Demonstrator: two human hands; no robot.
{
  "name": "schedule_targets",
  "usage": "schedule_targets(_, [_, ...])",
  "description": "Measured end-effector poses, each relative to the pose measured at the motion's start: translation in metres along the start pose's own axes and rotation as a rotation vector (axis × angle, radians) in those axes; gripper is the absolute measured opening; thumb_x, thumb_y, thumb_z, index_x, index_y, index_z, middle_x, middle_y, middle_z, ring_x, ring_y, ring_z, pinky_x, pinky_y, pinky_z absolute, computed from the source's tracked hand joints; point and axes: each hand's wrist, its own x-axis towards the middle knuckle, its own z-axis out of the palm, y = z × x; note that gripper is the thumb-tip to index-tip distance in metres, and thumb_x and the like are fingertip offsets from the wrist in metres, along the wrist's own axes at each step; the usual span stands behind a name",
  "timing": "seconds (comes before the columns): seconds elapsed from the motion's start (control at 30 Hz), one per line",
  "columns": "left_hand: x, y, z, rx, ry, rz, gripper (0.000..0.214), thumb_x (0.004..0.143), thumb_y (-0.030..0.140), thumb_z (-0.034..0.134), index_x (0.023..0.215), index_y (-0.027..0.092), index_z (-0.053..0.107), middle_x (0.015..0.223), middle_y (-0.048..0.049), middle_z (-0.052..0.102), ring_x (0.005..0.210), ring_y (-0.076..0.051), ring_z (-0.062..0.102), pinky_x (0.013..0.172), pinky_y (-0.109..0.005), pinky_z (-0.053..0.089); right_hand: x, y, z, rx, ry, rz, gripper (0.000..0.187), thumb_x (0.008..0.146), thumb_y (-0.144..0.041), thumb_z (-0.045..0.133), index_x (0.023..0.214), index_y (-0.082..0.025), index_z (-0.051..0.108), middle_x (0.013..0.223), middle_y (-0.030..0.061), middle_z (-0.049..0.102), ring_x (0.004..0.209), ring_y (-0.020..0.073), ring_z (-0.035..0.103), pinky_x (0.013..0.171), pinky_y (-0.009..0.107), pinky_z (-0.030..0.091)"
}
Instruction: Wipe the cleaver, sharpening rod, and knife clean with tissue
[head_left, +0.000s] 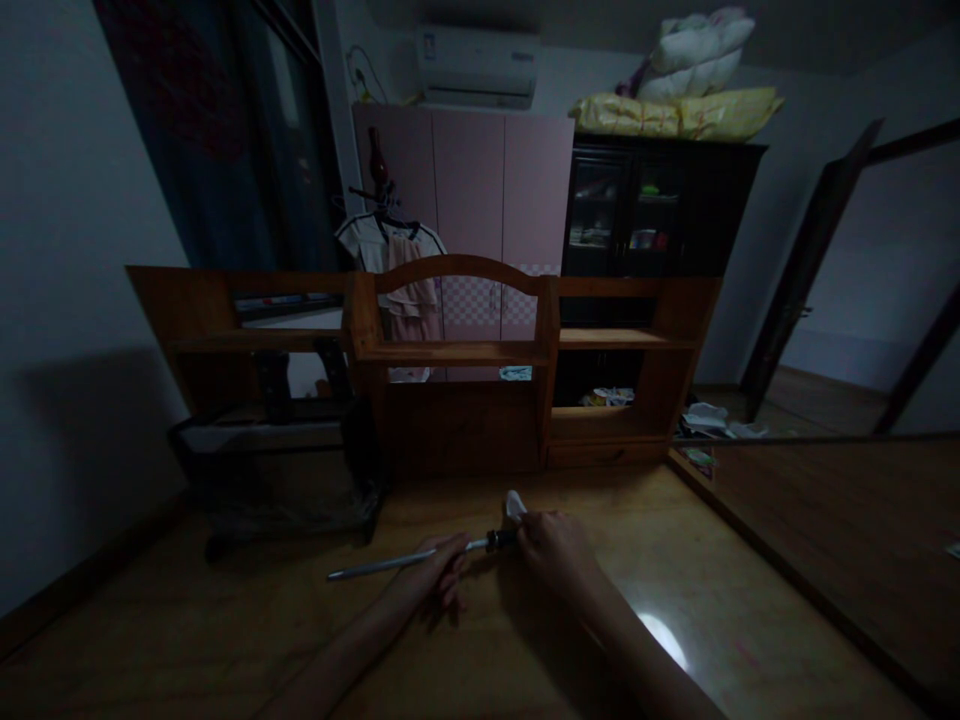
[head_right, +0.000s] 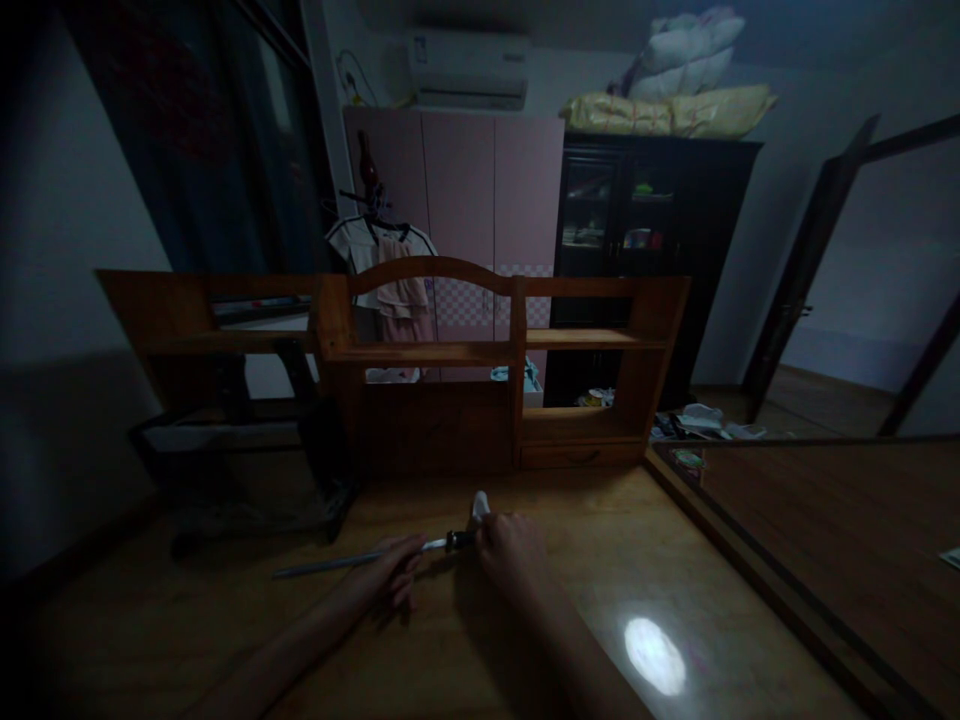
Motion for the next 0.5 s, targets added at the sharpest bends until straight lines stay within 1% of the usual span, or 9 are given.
schedule_targets(0.2, [0.0015, -0.0013, -0.0006, -0.036, -0.008, -0.001, 0.052, 0.067, 0.066, 0.06, 0.053, 0.02, 0.041, 0.032, 0.0092, 0.032, 0.027, -0.01, 0.039, 0.04, -0.029, 0.049, 0.001, 0.0007, 0.0006, 0.011, 0.001, -0.015, 0.025, 0.09, -0.027, 0.044, 0.09, -0.021, 0.069, 0.084, 0.0071, 0.072, 0.076, 0.0195, 0.066, 0.062, 0.026, 0.035])
schedule_targets(0.4, [-0.001, 0.0017, 0.0011, -0.001, 0.007, -0.011, 0.051, 0.069, 0.065, 0.057, 0.054, 0.02, 0.04, 0.033, 0.0095, 0.032, 0.027, -0.009, 0.038, 0.039, -0.025, 0.046, 0.0003, 0.0016, 0.0013, 0.006, 0.005, -0.018, 0.025, 0.09, -0.027, 0.044, 0.087, -0.022, 0.068, 0.083, 0.0062, 0.072, 0.073, 0.0183, 0.065, 0.06, 0.026, 0.032])
schedule_targets(0.5, [-0.002, 0.0028, 0.0013, 0.015, -0.001, -0.011, 0.05, 0.071, 0.065, 0.055, 0.055, 0.02, 0.039, 0.034, 0.0096, 0.032, 0.027, -0.009, 0.039, 0.04, -0.025, 0.046, -0.0008, 0.0014, -0.0002, 0.02, 0.013, -0.026, 0.025, 0.091, -0.026, 0.043, 0.087, -0.021, 0.068, 0.083, 0.0064, 0.072, 0.074, 0.0178, 0.065, 0.06, 0.026, 0.032])
